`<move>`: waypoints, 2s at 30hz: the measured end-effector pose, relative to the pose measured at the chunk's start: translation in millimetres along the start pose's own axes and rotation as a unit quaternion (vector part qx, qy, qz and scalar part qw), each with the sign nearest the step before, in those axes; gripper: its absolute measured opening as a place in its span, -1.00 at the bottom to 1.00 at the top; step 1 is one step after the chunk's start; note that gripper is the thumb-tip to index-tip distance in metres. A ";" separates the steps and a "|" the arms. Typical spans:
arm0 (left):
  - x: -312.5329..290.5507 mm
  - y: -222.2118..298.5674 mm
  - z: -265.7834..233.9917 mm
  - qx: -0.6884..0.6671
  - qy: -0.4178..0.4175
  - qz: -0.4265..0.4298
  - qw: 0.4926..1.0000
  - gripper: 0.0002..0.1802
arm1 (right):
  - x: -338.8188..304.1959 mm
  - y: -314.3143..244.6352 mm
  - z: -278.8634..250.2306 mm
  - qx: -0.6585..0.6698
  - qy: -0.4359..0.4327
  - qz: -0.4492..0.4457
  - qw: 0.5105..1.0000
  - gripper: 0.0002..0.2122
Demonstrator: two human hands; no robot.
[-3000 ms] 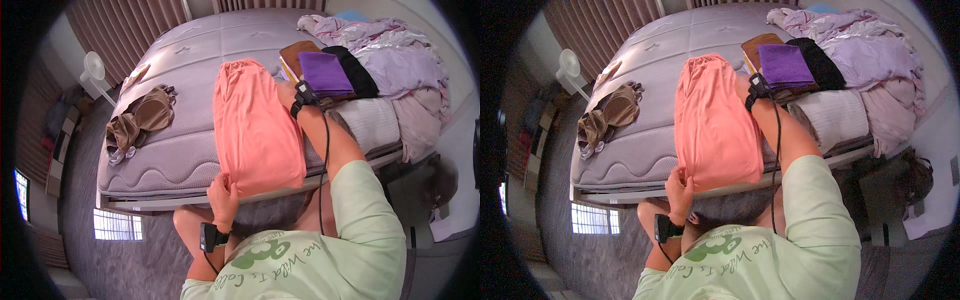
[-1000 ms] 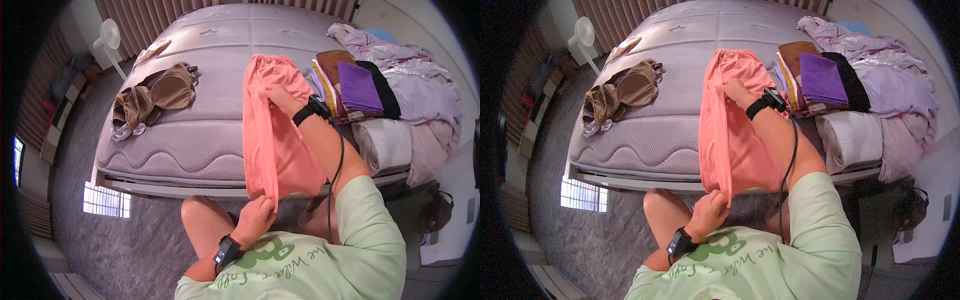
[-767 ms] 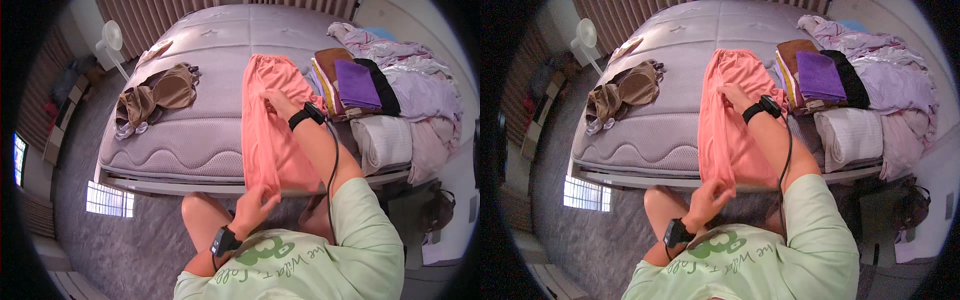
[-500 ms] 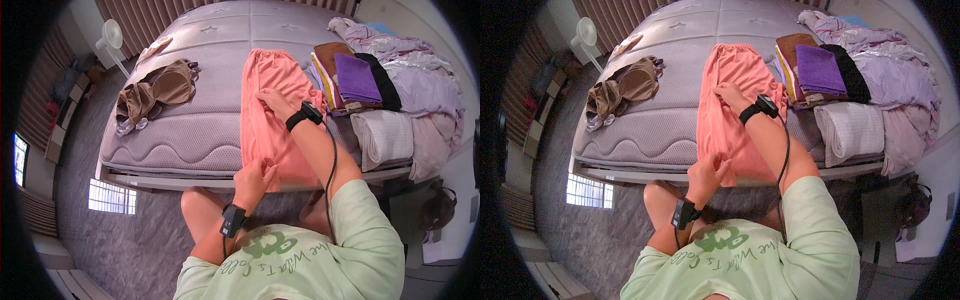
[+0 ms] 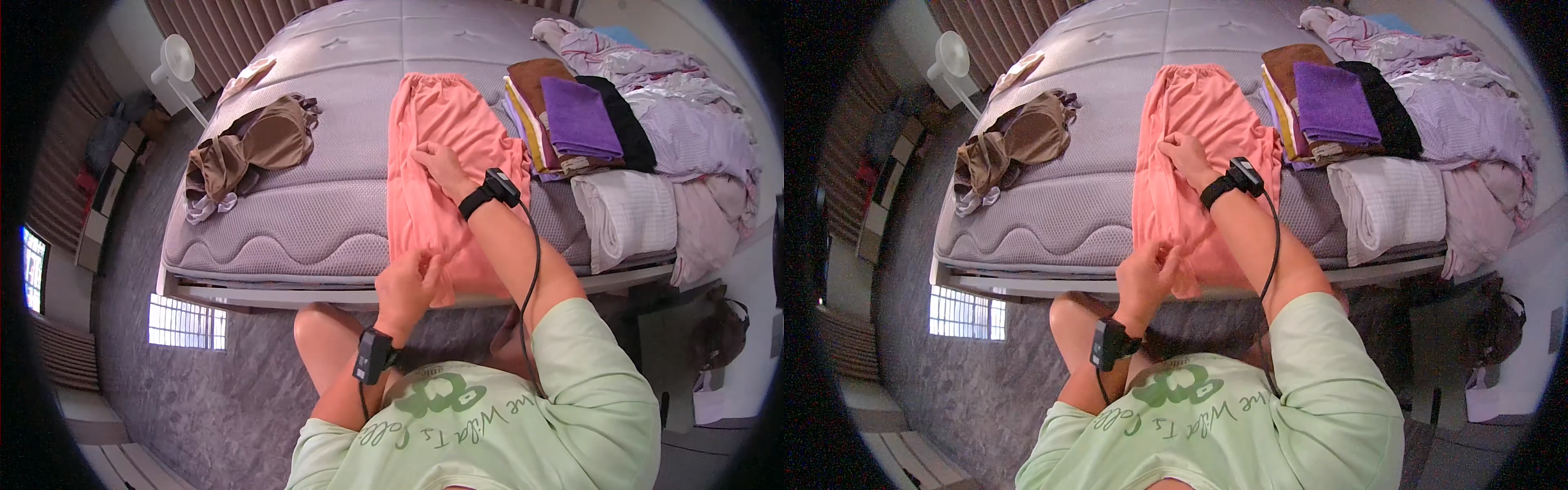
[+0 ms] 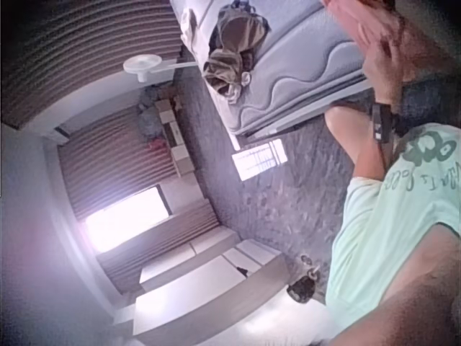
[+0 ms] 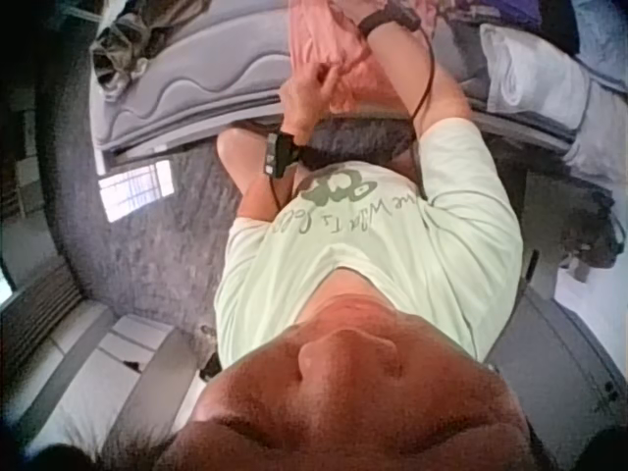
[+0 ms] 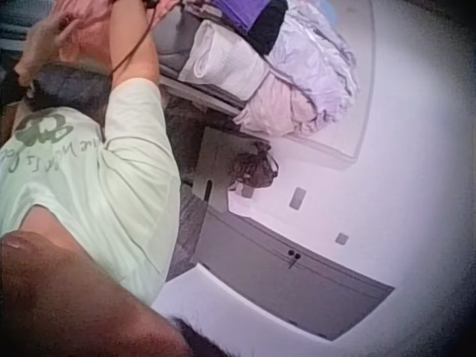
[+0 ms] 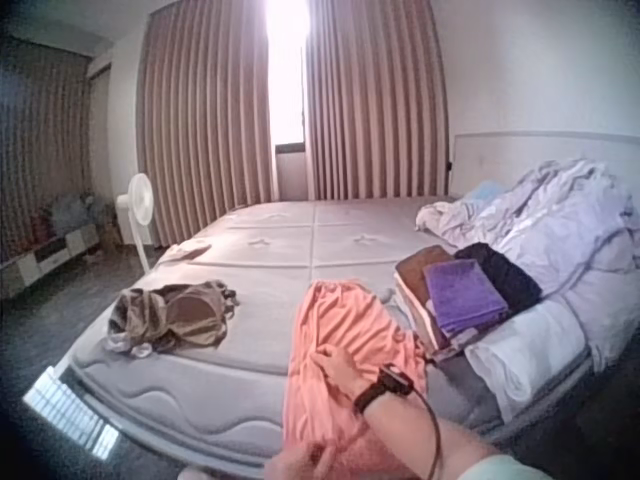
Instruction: Fold a pink dress or piece of clothing on a bed.
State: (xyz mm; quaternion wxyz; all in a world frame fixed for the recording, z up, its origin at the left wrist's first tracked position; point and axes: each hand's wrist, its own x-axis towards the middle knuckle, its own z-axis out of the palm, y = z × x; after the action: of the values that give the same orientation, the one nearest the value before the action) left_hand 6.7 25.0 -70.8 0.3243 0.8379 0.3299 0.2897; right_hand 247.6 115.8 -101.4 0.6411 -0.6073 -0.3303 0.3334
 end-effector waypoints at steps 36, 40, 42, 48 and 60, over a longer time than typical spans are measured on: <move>-13.8 -42.0 -23.5 -0.107 0.038 -0.134 0.984 -0.76 | -16.9 -11.5 15.1 0.026 -0.017 -0.005 1.000 -0.80; -9.6 -10.7 -22.1 -0.009 0.028 -0.105 0.994 -0.68 | -15.9 -7.3 10.5 -0.188 -0.052 -0.159 0.968 -0.77; -10.2 -11.7 -21.1 0.059 0.012 -0.073 0.996 -0.63 | -22.5 -4.7 16.8 -0.278 -0.048 -0.220 0.934 -0.77; -1.8 -1.6 -17.4 0.113 0.019 -0.056 0.992 -0.65 | -29.4 -1.9 22.8 -0.382 -0.036 -0.298 0.874 -0.79; -17.6 -36.6 -25.8 -0.049 0.014 -0.131 0.990 -0.76 | -27.0 1.1 24.4 -0.409 -0.017 -0.311 0.858 -0.77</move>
State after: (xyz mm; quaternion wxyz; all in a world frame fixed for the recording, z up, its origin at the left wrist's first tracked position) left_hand -35.5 42.1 -86.5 0.3957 0.7666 0.4263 0.2721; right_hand 212.2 107.1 -102.0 0.3994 -0.6749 -0.6193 -0.0385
